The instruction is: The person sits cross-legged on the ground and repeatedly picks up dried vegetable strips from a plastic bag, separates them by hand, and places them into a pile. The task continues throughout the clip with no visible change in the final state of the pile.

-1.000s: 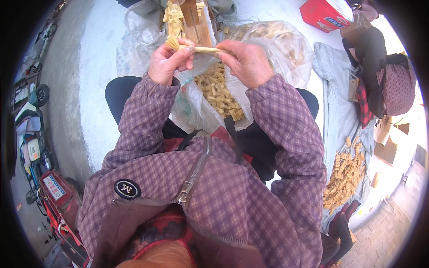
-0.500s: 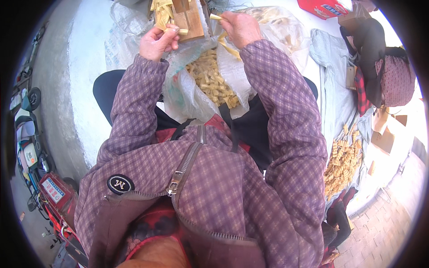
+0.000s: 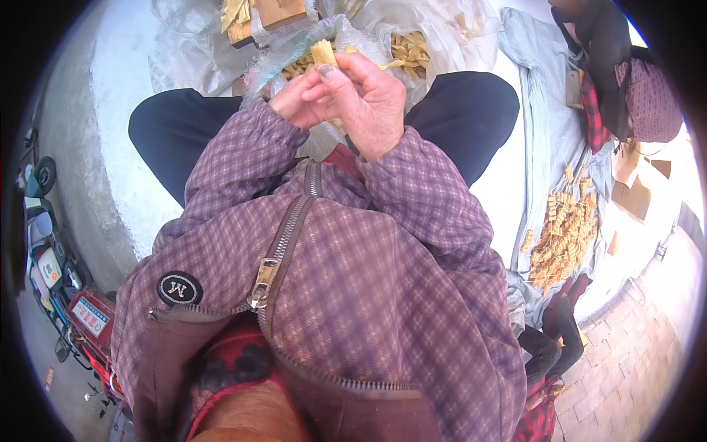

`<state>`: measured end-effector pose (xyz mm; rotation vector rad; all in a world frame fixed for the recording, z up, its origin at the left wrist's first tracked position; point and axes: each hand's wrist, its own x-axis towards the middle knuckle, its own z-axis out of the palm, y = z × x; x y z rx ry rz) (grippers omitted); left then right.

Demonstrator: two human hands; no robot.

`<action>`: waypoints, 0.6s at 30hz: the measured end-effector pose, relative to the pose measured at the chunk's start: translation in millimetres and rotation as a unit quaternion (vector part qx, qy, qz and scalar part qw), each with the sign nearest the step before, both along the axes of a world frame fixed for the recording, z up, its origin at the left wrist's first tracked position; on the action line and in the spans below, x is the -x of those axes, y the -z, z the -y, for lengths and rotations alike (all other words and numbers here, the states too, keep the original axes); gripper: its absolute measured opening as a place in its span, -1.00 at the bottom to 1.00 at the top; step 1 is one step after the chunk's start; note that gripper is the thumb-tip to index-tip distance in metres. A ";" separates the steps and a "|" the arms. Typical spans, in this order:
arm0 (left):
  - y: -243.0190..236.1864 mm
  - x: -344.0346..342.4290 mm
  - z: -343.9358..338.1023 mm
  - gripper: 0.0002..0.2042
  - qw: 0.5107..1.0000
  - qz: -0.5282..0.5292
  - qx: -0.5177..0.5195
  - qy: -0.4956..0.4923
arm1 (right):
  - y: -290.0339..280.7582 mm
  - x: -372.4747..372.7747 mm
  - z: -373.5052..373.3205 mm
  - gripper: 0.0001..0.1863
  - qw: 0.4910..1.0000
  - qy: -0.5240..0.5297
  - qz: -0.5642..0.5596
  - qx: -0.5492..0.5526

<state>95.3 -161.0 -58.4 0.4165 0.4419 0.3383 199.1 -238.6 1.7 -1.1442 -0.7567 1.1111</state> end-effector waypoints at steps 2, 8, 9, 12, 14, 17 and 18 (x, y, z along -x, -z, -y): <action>-0.7 0.0 -4.1 -0.69 0.997 0.034 -0.038 0.049 | 3.2 3.7 16.5 -0.77 1.000 -0.012 0.010 0.001; -14.2 -6.3 7.8 -0.82 0.939 -0.189 -0.273 0.090 | 7.9 -12.8 20.2 -0.81 0.964 0.067 0.255 0.042; -18.6 -8.1 10.2 -0.83 0.928 -0.209 -0.296 0.091 | 20.6 -14.4 18.0 -0.84 0.950 0.086 0.296 0.041; -12.8 -3.2 4.0 -0.87 0.879 -0.212 -0.405 0.134 | 31.8 -10.1 18.7 -0.86 0.946 0.092 0.300 0.082; -7.1 0.3 7.6 -0.86 0.827 -0.230 -0.498 0.121 | 43.9 -13.1 18.8 -0.85 0.915 0.085 0.382 0.095; -25.8 3.0 9.8 -0.77 0.652 -0.273 -0.707 0.021 | 36.7 -12.9 18.6 -0.79 0.950 0.044 0.263 0.164; -23.9 1.8 9.4 -0.75 0.641 -0.239 -0.729 -0.020 | 34.8 -14.3 17.8 -0.79 0.965 0.026 0.195 0.176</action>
